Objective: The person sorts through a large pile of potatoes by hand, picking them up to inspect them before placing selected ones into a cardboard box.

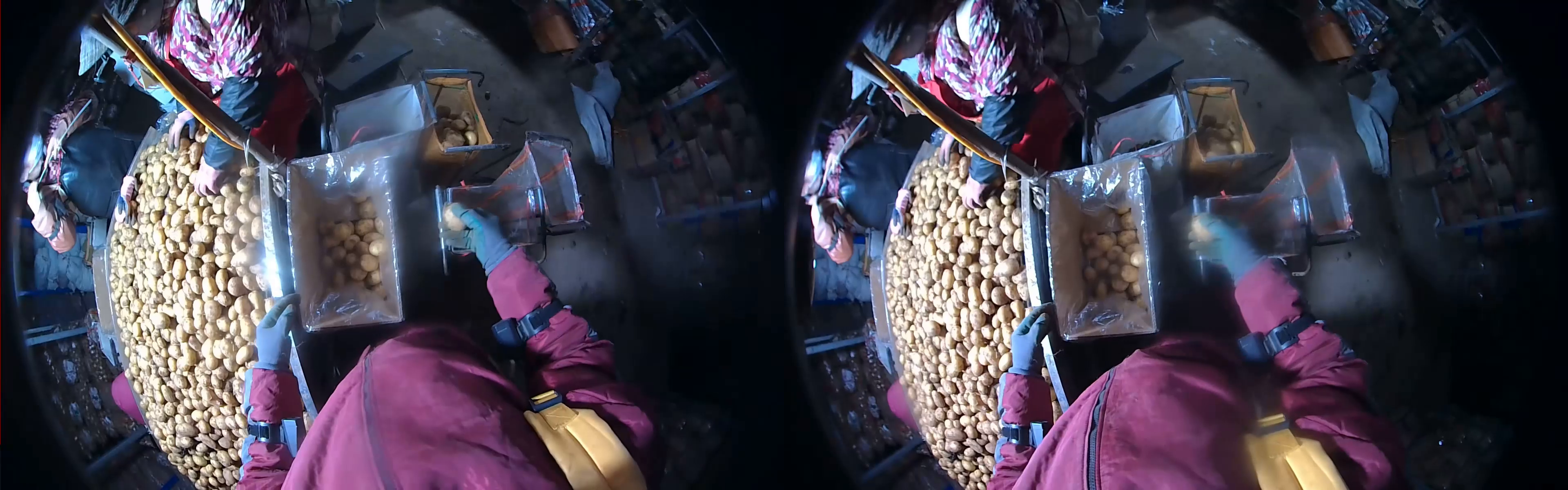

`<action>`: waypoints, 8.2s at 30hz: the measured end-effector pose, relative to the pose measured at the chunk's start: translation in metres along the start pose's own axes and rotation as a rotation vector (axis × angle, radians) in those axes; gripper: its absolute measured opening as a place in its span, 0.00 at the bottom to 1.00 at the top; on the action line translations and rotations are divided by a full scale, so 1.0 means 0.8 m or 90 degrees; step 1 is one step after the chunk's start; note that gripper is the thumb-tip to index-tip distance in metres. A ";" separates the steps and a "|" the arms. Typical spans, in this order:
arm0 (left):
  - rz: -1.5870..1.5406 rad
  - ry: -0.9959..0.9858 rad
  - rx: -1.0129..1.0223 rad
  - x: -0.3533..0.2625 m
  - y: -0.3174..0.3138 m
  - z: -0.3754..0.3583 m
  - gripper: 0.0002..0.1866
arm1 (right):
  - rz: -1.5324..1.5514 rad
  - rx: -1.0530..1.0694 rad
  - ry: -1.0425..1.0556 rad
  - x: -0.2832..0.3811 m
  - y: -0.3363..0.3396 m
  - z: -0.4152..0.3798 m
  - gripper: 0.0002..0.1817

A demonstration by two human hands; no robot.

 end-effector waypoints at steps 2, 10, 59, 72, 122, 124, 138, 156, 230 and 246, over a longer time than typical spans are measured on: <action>0.030 0.028 -0.006 -0.013 -0.018 -0.002 0.18 | 0.053 -0.032 0.015 0.030 0.020 0.037 0.27; 0.028 -0.010 -0.115 -0.010 0.019 -0.038 0.17 | -0.124 0.191 -0.115 0.037 -0.078 0.075 0.41; 0.220 -0.078 -0.974 0.150 0.632 -0.467 0.31 | -0.553 0.558 -0.535 -0.459 -0.558 -0.177 0.24; 0.269 0.049 -0.679 0.074 0.596 -0.315 0.46 | -0.549 0.552 -0.500 -0.452 -0.573 -0.215 0.25; 0.006 0.132 -0.156 -0.054 0.140 -0.152 0.35 | -0.530 0.706 -0.198 -0.216 -0.507 -0.195 0.34; -0.025 0.114 -0.205 -0.088 0.126 -0.153 0.28 | -0.457 0.650 -0.213 -0.207 -0.488 -0.174 0.23; -0.093 -0.022 -0.008 -0.118 -0.012 -0.061 0.26 | -0.290 0.608 -0.185 -0.137 -0.378 -0.122 0.27; -0.042 0.080 -0.021 -0.075 -0.003 -0.064 0.24 | 0.125 0.107 -0.092 0.016 -0.066 0.105 0.27; -0.504 -0.149 -0.319 0.019 0.395 -0.155 0.28 | -0.489 0.799 -0.198 -0.359 -0.568 -0.182 0.17; -0.070 -0.098 -0.070 -0.011 0.121 -0.144 0.31 | -0.102 0.674 -0.621 -0.302 -0.480 -0.188 0.26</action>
Point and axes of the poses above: each hand's wrist, its own z-axis towards the middle knuckle, its own y-axis out of the back of the hand, x = y × z, the point moved 8 cm from there along z, towards the middle knuckle, and after that the axes turned 5 degrees about -y, right-handed, at the moved point
